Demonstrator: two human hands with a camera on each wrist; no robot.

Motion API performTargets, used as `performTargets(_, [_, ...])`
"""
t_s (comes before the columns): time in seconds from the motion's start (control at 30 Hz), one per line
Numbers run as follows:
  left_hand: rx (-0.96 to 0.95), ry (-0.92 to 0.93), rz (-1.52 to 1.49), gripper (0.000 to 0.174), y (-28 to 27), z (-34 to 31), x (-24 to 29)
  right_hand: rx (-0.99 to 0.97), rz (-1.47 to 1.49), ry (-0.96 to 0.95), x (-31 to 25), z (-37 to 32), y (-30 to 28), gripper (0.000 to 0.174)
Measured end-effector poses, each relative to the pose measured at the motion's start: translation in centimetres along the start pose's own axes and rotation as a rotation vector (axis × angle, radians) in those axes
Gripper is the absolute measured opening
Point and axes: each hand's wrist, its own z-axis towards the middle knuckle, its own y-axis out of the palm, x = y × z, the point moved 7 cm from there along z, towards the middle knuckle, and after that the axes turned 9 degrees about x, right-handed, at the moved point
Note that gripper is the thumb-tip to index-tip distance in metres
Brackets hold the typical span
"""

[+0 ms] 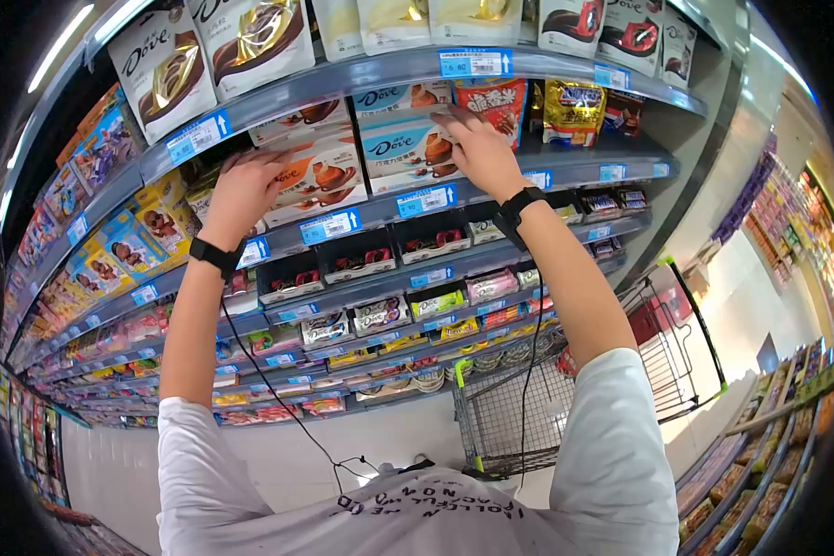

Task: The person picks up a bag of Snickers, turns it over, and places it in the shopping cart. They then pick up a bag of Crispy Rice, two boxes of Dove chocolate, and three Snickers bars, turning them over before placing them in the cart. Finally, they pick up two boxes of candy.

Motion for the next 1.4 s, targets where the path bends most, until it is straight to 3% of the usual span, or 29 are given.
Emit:
performTargets(0.1, [0.058,0.036,-0.110,0.037,-1.6,-0.2,1.1,-0.083,-0.044,0.044,-0.1,-0.6,-1.2,0.047])
performTargets(0.2, [-0.050,-0.041,-0.160,0.032,-1.7,-0.7,1.1,-0.065,0.053,0.093,0.7,-1.2,-1.2,0.035])
performTargets(0.3, [0.014,0.009,-0.145,0.030,-2.0,-0.3,0.7,-0.054,0.141,0.190,1.5,-1.1,-1.8,0.028])
performTargets(0.37, [0.193,-0.012,-0.250,0.030,-4.1,0.2,0.5,0.095,0.247,0.200,1.4,-0.2,-3.7,0.031])
performTargets(0.43, [0.257,-0.216,-0.500,0.029,-5.3,0.1,-0.6,0.114,0.297,0.262,0.4,0.4,-6.4,0.033])
performTargets(0.5, [0.439,-0.256,-0.528,0.028,-7.8,-0.9,-0.3,0.275,0.774,0.463,0.5,-0.3,-8.8,0.033])
performTargets(0.57, [0.553,-0.490,-0.688,0.031,-8.5,-3.4,-0.5,0.407,0.812,0.476,-0.7,-1.8,-12.5,0.040])
performTargets(0.7, [0.844,-0.851,-1.150,0.041,-5.7,-10.7,1.2,0.432,0.775,0.819,-1.8,-10.7,-15.8,0.043])
performTargets(0.77, [0.735,-1.028,-1.297,0.043,-2.0,-15.1,3.7,0.442,0.940,1.059,-2.6,-18.1,-14.8,0.042])
performTargets(0.83, [0.510,-1.129,-1.220,0.042,1.3,-19.2,7.9,0.432,1.111,1.322,-4.8,-25.2,-13.9,0.043])
performTargets(0.9, [0.346,-1.341,-1.461,0.040,4.9,-22.9,13.6,0.414,1.176,1.487,-7.7,-29.2,-13.8,0.044])
performTargets(1.0, [0.154,-1.472,-1.547,0.036,9.0,-26.6,21.9,0.389,1.169,1.600,-9.8,-31.8,-13.4,0.046])
performTargets(1.1, [0.027,-1.491,-1.673,0.032,9.7,-25.9,28.3,0.158,1.048,1.676,-9.8,-33.7,-13.0,0.031])
performTargets(1.2, [-0.106,-1.530,-1.614,0.031,10.1,-26.5,31.9,-0.021,0.994,1.627,-8.3,-35.8,-12.7,0.028])
performTargets(1.3, [0.081,-1.654,-1.617,0.030,9.3,-26.8,35.1,-0.024,0.979,1.737,-7.5,-38.1,-12.9,0.034])
performTargets(1.33, [0.040,-1.651,-1.612,0.032,8.9,-26.8,36.5,-0.083,1.042,1.825,-7.2,-40.0,-12.7,0.043])
performTargets(1.4, [0.049,-1.709,-1.599,0.033,7.2,-26.5,39.4,-0.166,1.142,1.793,-6.3,-41.9,-13.2,0.045])
